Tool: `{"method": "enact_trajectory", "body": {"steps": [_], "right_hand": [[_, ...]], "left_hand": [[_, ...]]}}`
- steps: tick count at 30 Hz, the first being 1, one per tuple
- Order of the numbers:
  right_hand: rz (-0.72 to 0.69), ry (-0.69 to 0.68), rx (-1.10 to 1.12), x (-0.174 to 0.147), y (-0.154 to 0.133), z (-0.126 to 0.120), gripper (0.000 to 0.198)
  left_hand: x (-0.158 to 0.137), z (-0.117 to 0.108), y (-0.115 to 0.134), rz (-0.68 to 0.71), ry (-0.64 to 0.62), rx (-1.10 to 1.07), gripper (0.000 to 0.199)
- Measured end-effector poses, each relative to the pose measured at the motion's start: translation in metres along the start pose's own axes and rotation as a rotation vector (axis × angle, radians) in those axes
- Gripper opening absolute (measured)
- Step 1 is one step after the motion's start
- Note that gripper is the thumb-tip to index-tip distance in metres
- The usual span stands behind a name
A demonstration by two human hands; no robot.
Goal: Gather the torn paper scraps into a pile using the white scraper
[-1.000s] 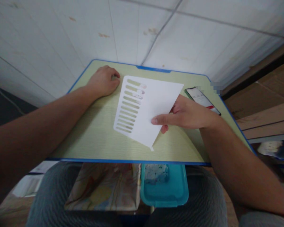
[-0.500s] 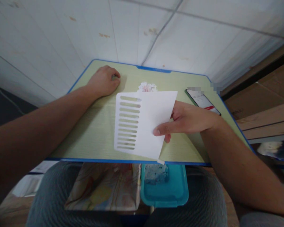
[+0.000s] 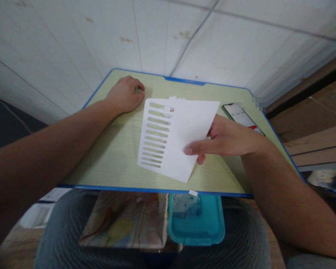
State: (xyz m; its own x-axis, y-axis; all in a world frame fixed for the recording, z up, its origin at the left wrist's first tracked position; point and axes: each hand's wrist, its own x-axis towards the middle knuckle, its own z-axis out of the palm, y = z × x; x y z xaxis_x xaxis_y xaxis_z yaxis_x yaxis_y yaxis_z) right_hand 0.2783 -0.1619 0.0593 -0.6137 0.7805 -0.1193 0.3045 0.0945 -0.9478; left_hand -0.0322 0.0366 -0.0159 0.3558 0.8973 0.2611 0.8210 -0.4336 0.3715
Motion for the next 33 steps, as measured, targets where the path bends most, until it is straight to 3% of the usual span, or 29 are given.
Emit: {"method": "enact_trajectory", "body": {"steps": [4, 7, 10, 14, 16, 28, 33], "right_hand": [[0.039, -0.148, 0.034, -0.002, 0.0, -0.002, 0.021], [0.047, -0.178, 0.044, -0.003, -0.001, -0.003, 0.022], [0.028, -0.085, 0.03, -0.001, -0.003, 0.0, 0.026], [-0.056, 0.214, 0.035, 0.008, 0.0, 0.007, 0.037], [-0.088, 0.298, 0.038, 0.011, 0.003, 0.012, 0.04], [-0.071, 0.339, -0.097, 0.014, 0.015, 0.018, 0.037], [-0.058, 0.32, -0.054, 0.015, 0.014, 0.026, 0.039]], "left_hand": [[-0.003, -0.003, 0.004, -0.021, -0.011, -0.015, 0.039], [-0.004, -0.005, 0.006, -0.034, -0.021, -0.025, 0.041], [-0.004, -0.005, 0.006, -0.033, -0.033, -0.026, 0.046], [-0.004, -0.005, 0.006, -0.029, -0.025, -0.036, 0.042], [-0.003, -0.004, 0.007, -0.025, -0.018, -0.002, 0.04], [-0.011, -0.011, 0.022, -0.076, -0.043, 0.018, 0.035], [-0.009, -0.008, 0.02, -0.074, -0.033, 0.015, 0.036]]}}
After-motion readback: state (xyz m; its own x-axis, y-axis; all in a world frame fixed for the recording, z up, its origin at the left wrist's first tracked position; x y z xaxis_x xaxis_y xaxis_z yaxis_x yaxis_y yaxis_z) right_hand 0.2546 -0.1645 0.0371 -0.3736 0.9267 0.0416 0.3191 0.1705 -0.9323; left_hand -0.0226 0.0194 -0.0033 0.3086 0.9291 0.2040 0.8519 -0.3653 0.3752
